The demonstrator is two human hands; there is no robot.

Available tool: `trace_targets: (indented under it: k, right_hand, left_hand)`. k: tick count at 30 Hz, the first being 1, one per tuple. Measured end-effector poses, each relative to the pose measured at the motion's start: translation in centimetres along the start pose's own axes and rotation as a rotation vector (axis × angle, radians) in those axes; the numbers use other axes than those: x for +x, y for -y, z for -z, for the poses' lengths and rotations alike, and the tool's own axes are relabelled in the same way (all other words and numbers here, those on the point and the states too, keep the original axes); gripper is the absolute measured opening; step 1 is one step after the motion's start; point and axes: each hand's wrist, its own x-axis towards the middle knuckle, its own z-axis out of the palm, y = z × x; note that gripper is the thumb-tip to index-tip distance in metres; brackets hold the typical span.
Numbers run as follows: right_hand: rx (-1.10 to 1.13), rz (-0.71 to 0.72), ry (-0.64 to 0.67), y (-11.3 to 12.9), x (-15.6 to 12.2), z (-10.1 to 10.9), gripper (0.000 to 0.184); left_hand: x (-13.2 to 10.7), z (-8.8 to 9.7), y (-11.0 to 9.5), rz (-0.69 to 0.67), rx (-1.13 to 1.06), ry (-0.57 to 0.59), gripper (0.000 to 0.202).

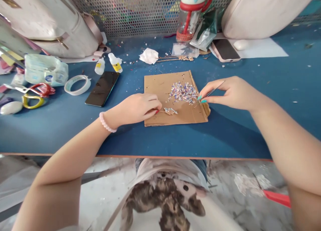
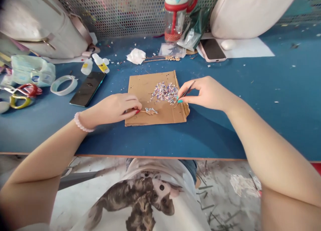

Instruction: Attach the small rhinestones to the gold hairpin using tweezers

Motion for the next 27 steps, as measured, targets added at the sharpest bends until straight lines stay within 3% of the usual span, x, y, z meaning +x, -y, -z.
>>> trace_targets:
  k: [6,15,27]
  right_hand:
    - [-0.008,-0.026,-0.036,0.1,-0.1,0.0,0.033]
    - [0.074,0.095,-0.078,-0.2,-0.1,-0.8,0.028]
    - [0.031,0.109,-0.118,-0.4,0.2,-1.1,0.024]
  left_hand:
    - [-0.4,0.1,0.3,0.006,0.052,0.014,0.022]
    - [-0.4,-0.3,0.4,-0.033,0.15,0.018,0.033]
    - [-0.4,-0.6,0.1,-0.057,0.294,0.034,0.022]
